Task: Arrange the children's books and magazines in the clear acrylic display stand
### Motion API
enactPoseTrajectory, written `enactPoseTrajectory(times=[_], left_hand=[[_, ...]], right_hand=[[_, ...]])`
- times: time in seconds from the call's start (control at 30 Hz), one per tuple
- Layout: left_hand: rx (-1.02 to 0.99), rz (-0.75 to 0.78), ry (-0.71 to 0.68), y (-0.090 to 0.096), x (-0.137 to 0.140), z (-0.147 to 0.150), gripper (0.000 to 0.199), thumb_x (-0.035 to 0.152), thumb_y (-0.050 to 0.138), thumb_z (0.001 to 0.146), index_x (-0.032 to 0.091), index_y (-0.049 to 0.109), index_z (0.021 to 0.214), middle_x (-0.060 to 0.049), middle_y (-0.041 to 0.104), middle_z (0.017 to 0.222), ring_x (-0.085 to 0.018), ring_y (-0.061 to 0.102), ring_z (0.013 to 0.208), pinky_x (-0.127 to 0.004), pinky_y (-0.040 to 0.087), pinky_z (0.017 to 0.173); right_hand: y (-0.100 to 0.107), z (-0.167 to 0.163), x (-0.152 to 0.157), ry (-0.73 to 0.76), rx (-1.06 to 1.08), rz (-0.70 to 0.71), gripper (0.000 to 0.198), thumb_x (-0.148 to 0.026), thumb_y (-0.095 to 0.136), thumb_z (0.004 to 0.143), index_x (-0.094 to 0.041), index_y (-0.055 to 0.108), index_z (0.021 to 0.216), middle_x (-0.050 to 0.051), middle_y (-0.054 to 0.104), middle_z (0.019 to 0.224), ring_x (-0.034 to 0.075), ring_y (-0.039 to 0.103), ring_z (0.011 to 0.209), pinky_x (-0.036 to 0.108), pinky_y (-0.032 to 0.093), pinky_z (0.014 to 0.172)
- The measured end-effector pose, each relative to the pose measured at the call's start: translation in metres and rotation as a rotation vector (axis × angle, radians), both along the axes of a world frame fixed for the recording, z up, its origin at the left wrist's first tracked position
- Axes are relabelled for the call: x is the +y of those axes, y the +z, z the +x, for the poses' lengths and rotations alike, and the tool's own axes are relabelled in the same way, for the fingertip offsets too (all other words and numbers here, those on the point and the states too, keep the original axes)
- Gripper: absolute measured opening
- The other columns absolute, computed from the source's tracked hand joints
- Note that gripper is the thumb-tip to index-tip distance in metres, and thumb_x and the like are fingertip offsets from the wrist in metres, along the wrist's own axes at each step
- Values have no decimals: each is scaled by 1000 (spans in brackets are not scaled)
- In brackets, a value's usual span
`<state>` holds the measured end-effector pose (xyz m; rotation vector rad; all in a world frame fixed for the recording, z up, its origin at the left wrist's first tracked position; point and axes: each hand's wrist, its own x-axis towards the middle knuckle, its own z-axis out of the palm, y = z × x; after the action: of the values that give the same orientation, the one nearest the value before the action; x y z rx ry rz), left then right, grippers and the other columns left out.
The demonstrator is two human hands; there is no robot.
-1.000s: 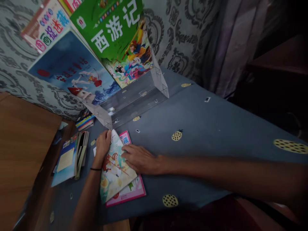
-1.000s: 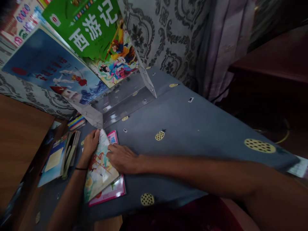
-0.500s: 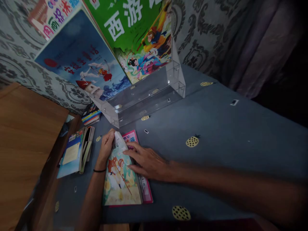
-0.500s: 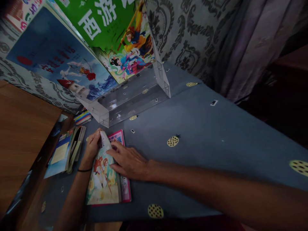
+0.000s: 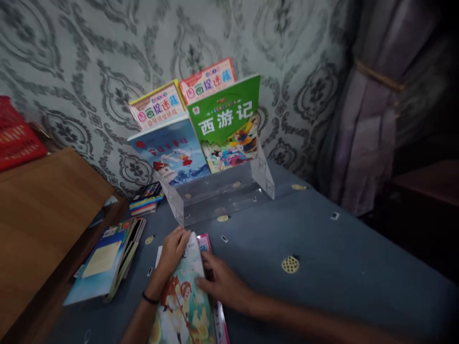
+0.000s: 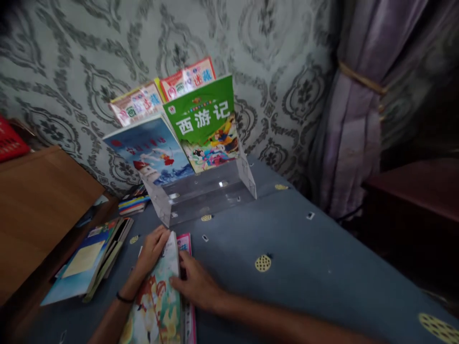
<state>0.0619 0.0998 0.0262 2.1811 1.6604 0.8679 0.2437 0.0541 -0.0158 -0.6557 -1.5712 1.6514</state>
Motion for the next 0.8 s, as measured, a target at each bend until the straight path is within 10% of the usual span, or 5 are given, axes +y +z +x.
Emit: enactPoseTrajectory(times=[0.4,0.67,0.8], left_hand=[[301,121,-52,-15,-52,-29,36,33,44,99,22,55,131,-12,62,133,-25,56,126,-47,45,109],[216,93,130,-46,-78,-62,41,33,44,99,19,54,136,-15,55,146,-26,47,140,-52,39,116],[104,122,127,-52,-78,-63,43,30,40,99,16,49,139,-17,54,147,-25,45,142,-49,37,118]], right_hand=[[-7,0,9,-69,-132,-35,35,-21,60,82,-16,55,116,5,73,89,21,71,83,39,59,79],[16,8,8,-306,-665,568,39,-15,54,86,-15,58,125,12,64,110,25,64,101,44,54,91],[26,-19,4,-74,-711,887,41,-14,45,92,-15,57,131,17,59,133,27,54,126,48,46,107]])
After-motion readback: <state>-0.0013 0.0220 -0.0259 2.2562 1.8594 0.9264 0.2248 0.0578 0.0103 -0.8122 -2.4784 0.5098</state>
